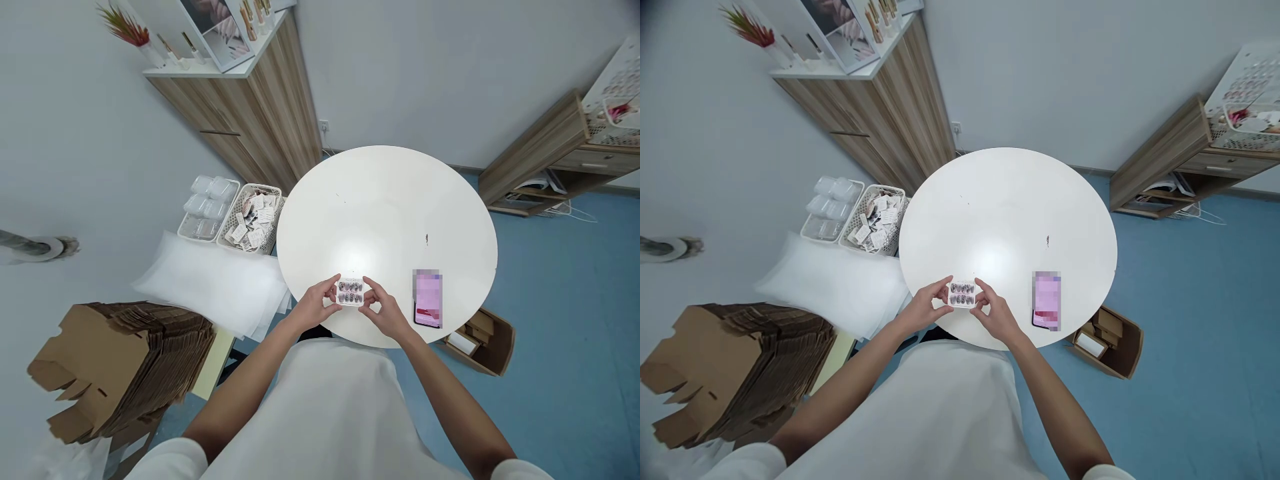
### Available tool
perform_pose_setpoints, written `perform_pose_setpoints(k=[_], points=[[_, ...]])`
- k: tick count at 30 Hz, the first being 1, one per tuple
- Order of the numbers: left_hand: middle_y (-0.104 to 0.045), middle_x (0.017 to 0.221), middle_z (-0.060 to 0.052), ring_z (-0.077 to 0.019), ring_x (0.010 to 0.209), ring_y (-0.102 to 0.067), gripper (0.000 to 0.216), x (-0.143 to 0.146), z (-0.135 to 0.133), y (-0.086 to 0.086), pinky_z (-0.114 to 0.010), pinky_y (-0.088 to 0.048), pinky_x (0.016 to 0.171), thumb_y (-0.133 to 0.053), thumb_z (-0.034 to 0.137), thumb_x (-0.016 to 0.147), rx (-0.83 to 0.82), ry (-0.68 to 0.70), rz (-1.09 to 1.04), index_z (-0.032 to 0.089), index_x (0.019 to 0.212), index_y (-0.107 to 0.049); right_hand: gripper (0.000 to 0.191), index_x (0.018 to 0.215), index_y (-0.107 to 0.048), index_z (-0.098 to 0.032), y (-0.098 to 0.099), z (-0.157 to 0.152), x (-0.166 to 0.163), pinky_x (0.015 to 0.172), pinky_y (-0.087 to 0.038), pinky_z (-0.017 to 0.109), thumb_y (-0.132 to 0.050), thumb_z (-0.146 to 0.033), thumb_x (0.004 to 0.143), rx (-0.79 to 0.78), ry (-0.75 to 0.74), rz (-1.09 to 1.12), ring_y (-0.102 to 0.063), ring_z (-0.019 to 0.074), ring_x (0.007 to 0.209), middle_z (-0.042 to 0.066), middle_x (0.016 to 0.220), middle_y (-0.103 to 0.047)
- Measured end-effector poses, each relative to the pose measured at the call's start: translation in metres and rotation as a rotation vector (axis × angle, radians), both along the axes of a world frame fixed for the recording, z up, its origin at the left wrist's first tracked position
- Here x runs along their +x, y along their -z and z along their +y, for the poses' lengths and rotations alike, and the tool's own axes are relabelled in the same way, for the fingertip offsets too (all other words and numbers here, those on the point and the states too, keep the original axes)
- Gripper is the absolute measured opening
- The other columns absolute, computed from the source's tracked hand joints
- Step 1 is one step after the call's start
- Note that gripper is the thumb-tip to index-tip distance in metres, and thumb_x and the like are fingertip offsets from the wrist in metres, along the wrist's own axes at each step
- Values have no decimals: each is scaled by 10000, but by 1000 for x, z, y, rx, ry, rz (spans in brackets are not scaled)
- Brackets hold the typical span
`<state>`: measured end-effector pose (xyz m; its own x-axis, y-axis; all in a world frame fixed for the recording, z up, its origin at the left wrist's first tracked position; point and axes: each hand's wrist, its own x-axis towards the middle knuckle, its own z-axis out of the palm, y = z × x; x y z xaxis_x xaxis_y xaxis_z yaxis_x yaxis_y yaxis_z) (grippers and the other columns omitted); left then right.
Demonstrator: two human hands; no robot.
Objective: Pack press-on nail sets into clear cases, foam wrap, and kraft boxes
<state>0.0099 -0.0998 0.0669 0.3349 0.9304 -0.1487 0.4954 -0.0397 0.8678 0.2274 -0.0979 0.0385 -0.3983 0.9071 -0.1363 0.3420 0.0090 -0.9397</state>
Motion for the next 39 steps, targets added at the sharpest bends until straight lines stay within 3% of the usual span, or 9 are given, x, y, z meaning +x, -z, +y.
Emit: perform_pose_setpoints(k=[5,10,21,26,30,39], points=[[-490,928,-20,-133,780,-499,644,-27,16,7,-325,-456,754,-583,249,736,70,22,41,299,1311,-299,617,1304,-275,-316,0,15,-27,721,-473,338,-531,-245,748,6,4,-68,-546,134,721,-4,851,-547],[-472,915,-23,-146,803,-490,674,-70,40,19,-342,-455,761,-561,210,745,125,-23,50,293,1335,-244,600,1309,-275,-299,3,40,-79,705,-474,343,-506,-240,759,24,22,-110,-523,133,675,6,851,-543],[-474,878,-13,-126,732,-493,631,-159,95,62,-331,-465,754,-557,174,722,37,-103,41,258,1304,-327,608,1302,-275,-285,30,104,-180,632,-466,312,-505,-204,746,-20,-20,-169,-458,105,621,20,924,-469],[-464,872,-11,-116,719,-491,643,-178,118,83,-319,-469,761,-572,170,710,-4,-131,15,225,1302,-327,651,1302,-280,-256,40,133,-204,640,-458,307,-546,-187,712,-41,-25,-252,-433,112,633,26,911,-446],[-460,899,-17,-107,702,-488,643,-188,134,95,-305,-461,755,-568,151,714,-34,-114,46,219,1304,-323,659,1300,-291,-265,52,148,-213,661,-462,305,-546,-160,702,-73,-27,-308,-448,116,667,52,1018,-427],[-456,899,-46,-143,727,-495,650,-190,156,118,-291,-440,716,-536,123,718,-106,-109,209,172,1320,-297,634,1301,-291,-239,88,164,-231,690,-453,328,-501,-116,715,-99,13,-396,-487,135,674,63,1016,-480]])
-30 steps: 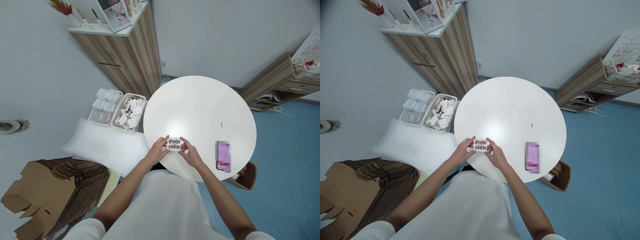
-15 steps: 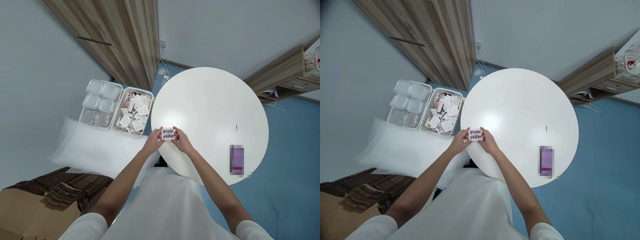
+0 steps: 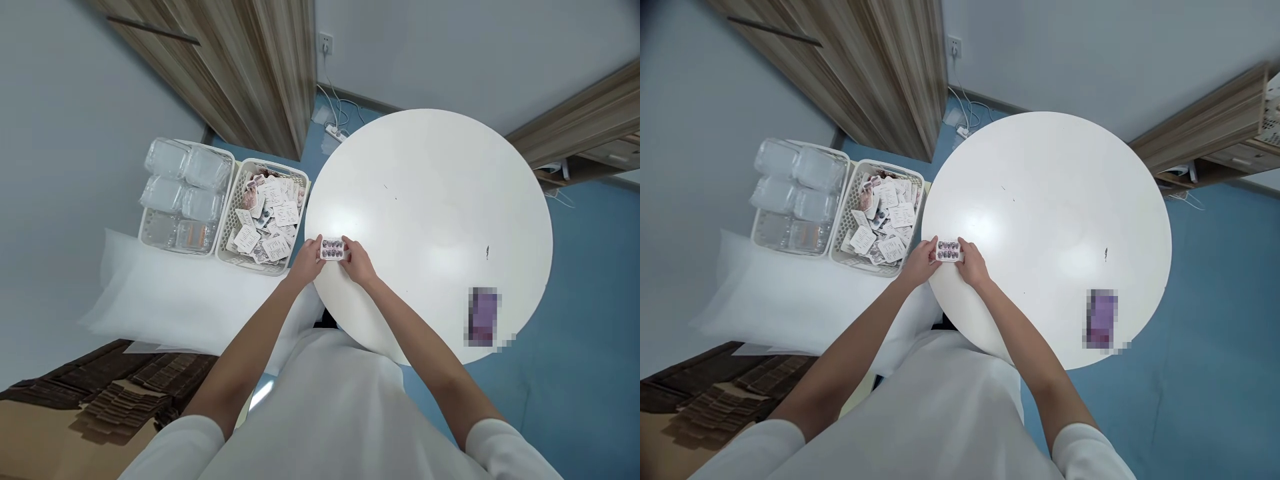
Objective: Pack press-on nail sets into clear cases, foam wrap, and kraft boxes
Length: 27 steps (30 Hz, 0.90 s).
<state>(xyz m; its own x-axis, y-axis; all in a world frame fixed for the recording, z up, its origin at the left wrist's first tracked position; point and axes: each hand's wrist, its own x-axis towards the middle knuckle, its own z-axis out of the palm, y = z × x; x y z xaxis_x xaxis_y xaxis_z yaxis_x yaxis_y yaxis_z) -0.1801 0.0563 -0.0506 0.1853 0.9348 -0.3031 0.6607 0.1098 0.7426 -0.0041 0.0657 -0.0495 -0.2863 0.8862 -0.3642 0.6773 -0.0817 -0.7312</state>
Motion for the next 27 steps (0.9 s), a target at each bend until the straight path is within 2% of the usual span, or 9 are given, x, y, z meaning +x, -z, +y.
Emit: perform_pose_setpoints(k=[5,11,15,20,27], points=[[-460,963,-74,-161,770,-505,649,3,5,4,-279,-426,689,-526,110,707,-12,9,106,150,1314,-299,642,1294,-307,-231,7,5,-6,683,-442,310,-525,-115,701,-5,3,-104,-500,176,803,62,980,-490],[-463,1005,-100,-198,846,-510,653,7,6,0,-278,-414,667,-523,128,708,-18,25,218,141,1316,-288,683,1326,-260,-223,6,1,-13,645,-438,317,-521,-138,702,-18,0,-211,-502,204,818,86,992,-481],[-465,1020,-112,-199,864,-510,676,8,0,0,-298,-425,704,-524,132,699,-37,-8,177,117,1323,-265,708,1342,-218,-199,3,-8,-17,718,-456,348,-524,-173,703,-13,95,-126,-496,214,886,109,1069,-451],[-490,1049,-111,-179,878,-519,634,9,-6,2,-310,-441,766,-489,101,707,-32,-82,66,122,1307,-286,655,1318,-256,-184,2,-16,-20,831,-450,354,-505,-187,712,-60,251,44,-500,185,925,99,1133,-451],[-503,1102,-122,-210,990,-506,599,10,5,-4,-342,-411,872,-479,118,713,-10,-86,91,116,1290,-319,664,1314,-271,-187,1,-7,-27,887,-421,378,-516,-209,697,-66,283,104,-492,199,984,100,1194,-438]])
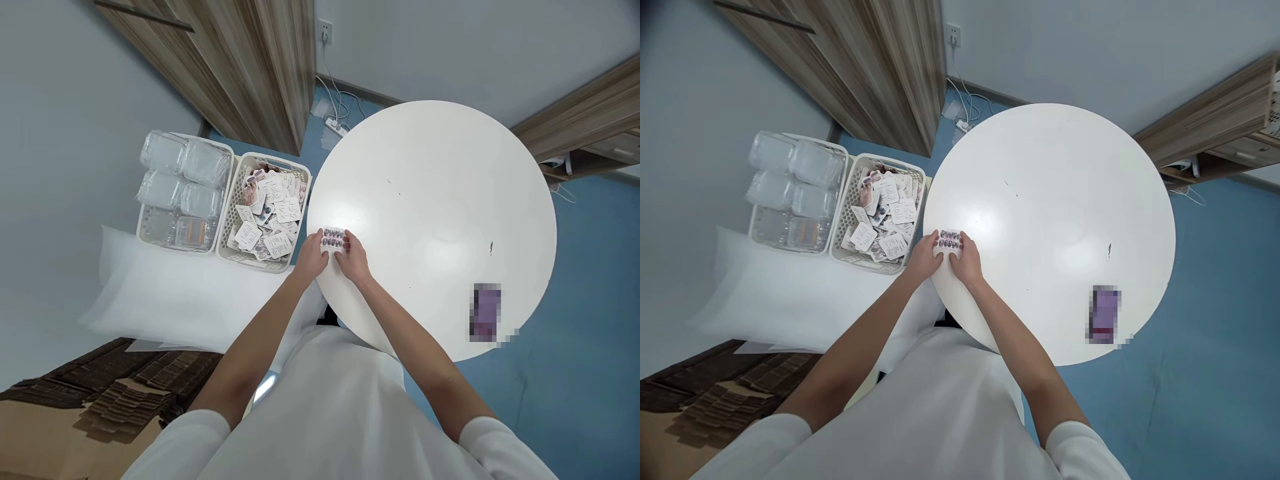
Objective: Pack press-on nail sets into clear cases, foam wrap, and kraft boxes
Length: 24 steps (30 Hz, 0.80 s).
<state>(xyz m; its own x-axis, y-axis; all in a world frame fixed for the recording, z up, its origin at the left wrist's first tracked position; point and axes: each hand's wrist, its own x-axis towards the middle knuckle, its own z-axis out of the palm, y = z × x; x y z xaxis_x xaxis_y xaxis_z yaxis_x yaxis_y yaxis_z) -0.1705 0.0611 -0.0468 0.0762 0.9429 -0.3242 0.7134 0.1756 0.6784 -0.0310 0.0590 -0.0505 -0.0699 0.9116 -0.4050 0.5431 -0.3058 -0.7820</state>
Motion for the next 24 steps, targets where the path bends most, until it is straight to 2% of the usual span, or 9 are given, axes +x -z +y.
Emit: perform_pose_setpoints(k=[5,15,20,24], points=[[-490,1126,-131,-232,1053,-481,595,-1,2,-2,-351,-402,893,-482,135,715,22,23,6,112,1287,-323,671,1312,-272,-202,1,2,-1,891,-413,394,-523,-216,689,15,1,15,-483,207,1000,99,1197,-433],[-498,1093,-120,-238,1045,-478,596,-1,1,-2,-362,-397,888,-495,132,705,63,38,9,130,1278,-335,693,1308,-285,-202,1,0,-2,901,-405,393,-557,-233,672,43,-5,26,-464,209,1020,97,1202,-429],[-503,1086,-106,-208,939,-521,585,-1,-1,-3,-353,-417,853,-501,146,706,72,22,7,143,1270,-345,694,1294,-306,-214,-2,-3,1,871,-422,382,-586,-266,662,36,22,60,-461,205,1009,90,1206,-426],[-549,978,-73,-183,819,-538,510,4,-9,-3,-327,-448,757,-507,194,727,91,-10,-5,155,1224,-402,639,1265,-337,-240,-7,-14,3,763,-464,355,-581,-328,680,-19,87,127,-510,172,876,81,1168,-449]])
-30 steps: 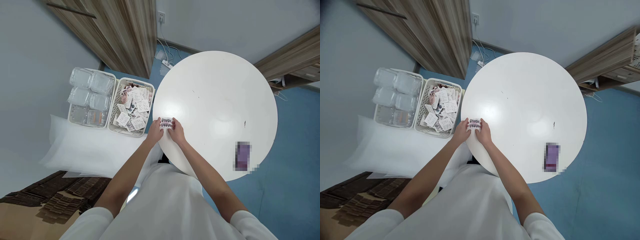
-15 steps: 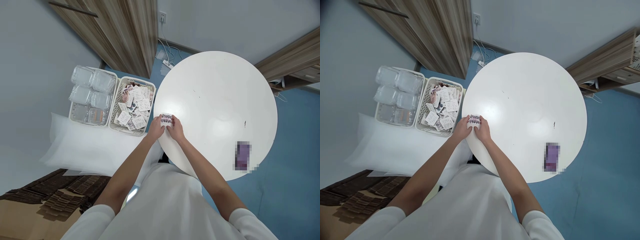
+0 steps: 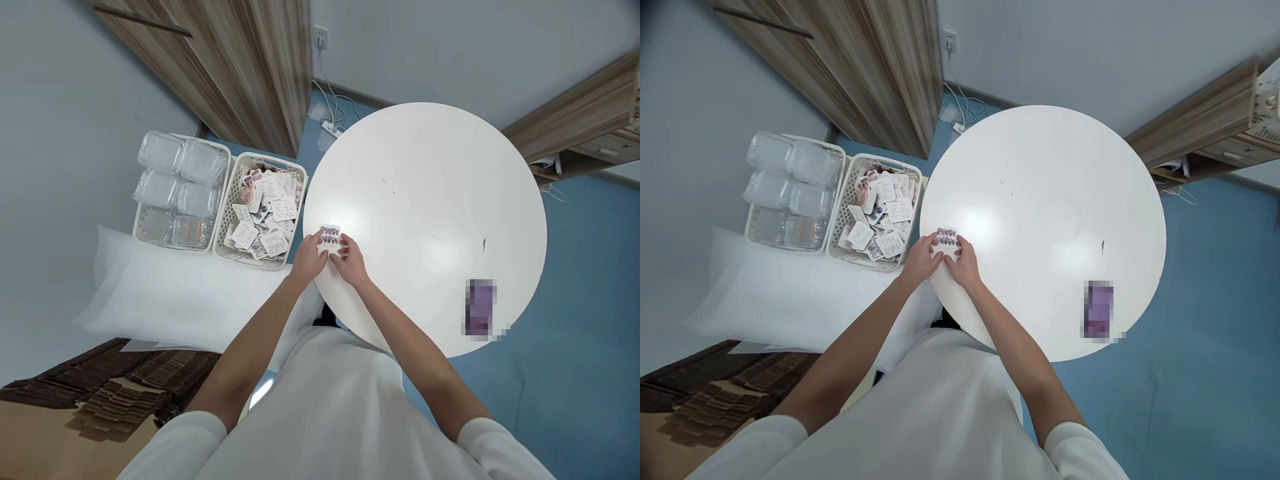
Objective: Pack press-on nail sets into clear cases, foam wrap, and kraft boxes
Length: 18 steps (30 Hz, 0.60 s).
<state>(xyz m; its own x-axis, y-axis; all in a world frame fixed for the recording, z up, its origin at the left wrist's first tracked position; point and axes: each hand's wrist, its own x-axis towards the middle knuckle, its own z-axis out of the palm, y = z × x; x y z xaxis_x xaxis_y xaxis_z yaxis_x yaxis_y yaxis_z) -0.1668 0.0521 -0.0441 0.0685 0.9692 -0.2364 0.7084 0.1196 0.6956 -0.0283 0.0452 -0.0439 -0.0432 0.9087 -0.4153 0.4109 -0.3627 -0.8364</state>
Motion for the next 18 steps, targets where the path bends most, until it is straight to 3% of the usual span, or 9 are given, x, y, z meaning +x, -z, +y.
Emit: perform_pose_setpoints(k=[7,13,18], points=[[-557,805,-19,-135,660,-505,372,16,-37,0,-282,-447,664,-508,227,749,52,-1,-64,166,1116,-491,430,1142,-450,-236,-10,-47,17,616,-449,277,-506,-323,724,-64,20,97,-480,96,599,14,912,-555],[-554,775,-6,-118,593,-465,319,26,-85,-10,-280,-443,626,-477,265,766,35,-4,-103,173,1068,-523,281,956,-568,-212,-19,-97,57,601,-408,276,-478,-347,726,-109,-92,81,-438,114,564,-39,620,-490],[-571,797,-13,-143,600,-506,313,38,-131,-28,-325,-456,629,-464,307,760,14,-86,-103,221,1049,-550,254,903,-589,-216,-23,-120,85,584,-402,284,-500,-351,707,-117,-211,123,-425,121,548,-42,581,-462]])
